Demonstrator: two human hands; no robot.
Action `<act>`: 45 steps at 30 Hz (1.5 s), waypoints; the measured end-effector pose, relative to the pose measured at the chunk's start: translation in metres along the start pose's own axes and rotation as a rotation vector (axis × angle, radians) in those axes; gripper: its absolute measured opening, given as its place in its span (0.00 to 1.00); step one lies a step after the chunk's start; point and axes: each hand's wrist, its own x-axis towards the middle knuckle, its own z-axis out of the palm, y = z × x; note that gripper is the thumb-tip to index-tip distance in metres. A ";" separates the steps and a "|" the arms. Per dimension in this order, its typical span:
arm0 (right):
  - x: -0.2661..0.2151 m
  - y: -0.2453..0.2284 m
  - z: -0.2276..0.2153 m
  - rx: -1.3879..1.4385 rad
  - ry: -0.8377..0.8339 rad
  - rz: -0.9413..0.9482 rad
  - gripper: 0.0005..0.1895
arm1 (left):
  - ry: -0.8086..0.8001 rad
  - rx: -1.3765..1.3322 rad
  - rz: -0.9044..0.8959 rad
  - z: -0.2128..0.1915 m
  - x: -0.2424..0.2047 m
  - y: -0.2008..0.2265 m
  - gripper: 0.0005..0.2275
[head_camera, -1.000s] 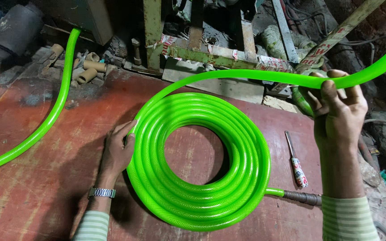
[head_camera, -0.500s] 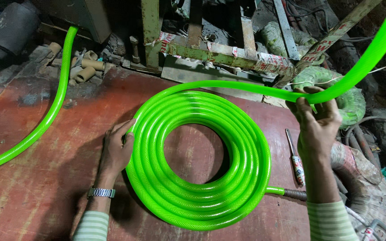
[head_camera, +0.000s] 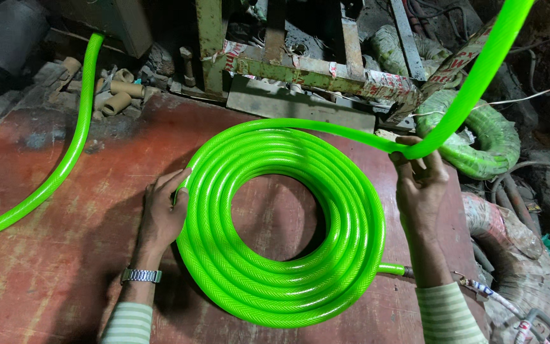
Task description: The person coils a green hose by hand onto a flat surface.
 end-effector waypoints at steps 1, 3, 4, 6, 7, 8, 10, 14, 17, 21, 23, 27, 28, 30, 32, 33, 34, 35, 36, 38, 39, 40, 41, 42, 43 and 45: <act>-0.002 -0.002 0.002 -0.009 -0.016 -0.010 0.12 | -0.004 0.000 -0.012 0.001 -0.001 -0.003 0.22; -0.004 0.003 0.003 -0.021 -0.019 -0.008 0.13 | -0.004 -0.007 -0.003 0.000 0.000 -0.002 0.22; -0.005 0.005 0.003 -0.032 -0.024 -0.006 0.14 | -0.003 -0.014 0.005 0.000 0.000 -0.001 0.22; -0.008 0.016 0.001 -0.050 -0.046 -0.008 0.13 | -0.005 -0.018 0.002 0.000 -0.001 0.000 0.22; -0.009 0.021 0.001 -0.066 -0.068 -0.010 0.12 | -0.006 -0.022 -0.002 0.000 -0.001 0.000 0.22; -0.010 0.024 0.000 -0.067 -0.069 -0.010 0.12 | -0.006 -0.022 -0.003 0.001 -0.001 -0.002 0.22; -0.012 0.032 -0.002 -0.090 -0.092 -0.051 0.13 | -0.008 -0.037 -0.008 0.002 -0.001 -0.006 0.21; -0.017 0.044 -0.007 -0.116 -0.115 -0.083 0.14 | -0.001 -0.057 -0.038 0.002 0.000 0.000 0.21; -0.020 0.044 -0.009 -0.142 -0.124 -0.113 0.15 | 0.005 -0.044 -0.033 0.003 0.001 -0.001 0.21; -0.025 0.051 -0.011 -0.258 -0.131 -0.125 0.15 | 0.015 -0.042 -0.022 0.002 0.001 0.000 0.20; -0.028 0.053 -0.011 -0.261 -0.129 -0.119 0.15 | 0.019 -0.034 -0.018 0.000 0.001 0.004 0.20; -0.032 0.059 -0.013 -0.375 -0.152 -0.135 0.15 | 0.014 -0.044 -0.005 0.000 0.001 0.006 0.18; -0.033 0.064 -0.014 -0.386 -0.158 -0.142 0.16 | 0.014 -0.045 0.000 0.000 0.001 0.004 0.18; -0.034 0.069 -0.018 -0.398 -0.175 -0.142 0.15 | 0.015 -0.041 0.004 -0.002 0.001 0.009 0.18; -0.035 0.075 -0.021 -0.409 -0.193 -0.143 0.14 | 0.016 -0.037 0.009 -0.003 0.001 0.007 0.18; -0.036 0.079 -0.023 -0.471 -0.207 -0.185 0.14 | 0.012 -0.024 0.011 -0.002 0.000 0.003 0.18; -0.037 0.083 -0.026 -0.534 -0.221 -0.228 0.14 | 0.009 -0.011 0.012 0.000 0.000 -0.001 0.18; -0.038 0.087 -0.026 -0.535 -0.222 -0.228 0.14 | 0.008 -0.012 0.011 0.001 0.000 -0.001 0.18; -0.040 0.091 -0.027 -0.525 -0.233 -0.198 0.13 | 0.005 -0.015 0.004 0.001 -0.001 -0.001 0.18; -0.041 0.094 -0.027 -0.515 -0.245 -0.167 0.13 | 0.001 -0.017 -0.003 0.001 0.000 -0.001 0.19; -0.042 0.093 -0.027 -0.497 -0.259 -0.151 0.12 | 0.003 -0.018 -0.004 0.001 0.000 -0.001 0.19; -0.043 0.092 -0.028 -0.479 -0.273 -0.134 0.12 | 0.004 -0.018 -0.005 0.002 0.001 0.000 0.19; -0.043 0.094 -0.031 -0.480 -0.273 -0.134 0.12 | 0.004 -0.020 -0.005 0.002 0.001 -0.001 0.19; -0.042 0.096 -0.034 -0.510 -0.289 -0.134 0.12 | 0.002 -0.014 -0.003 0.002 0.000 -0.002 0.19; -0.042 0.098 -0.037 -0.539 -0.305 -0.134 0.12 | 0.000 -0.008 -0.001 0.002 0.000 -0.003 0.19; -0.046 0.104 -0.041 -0.550 -0.310 -0.113 0.12 | 0.001 -0.018 -0.008 0.002 -0.001 -0.003 0.19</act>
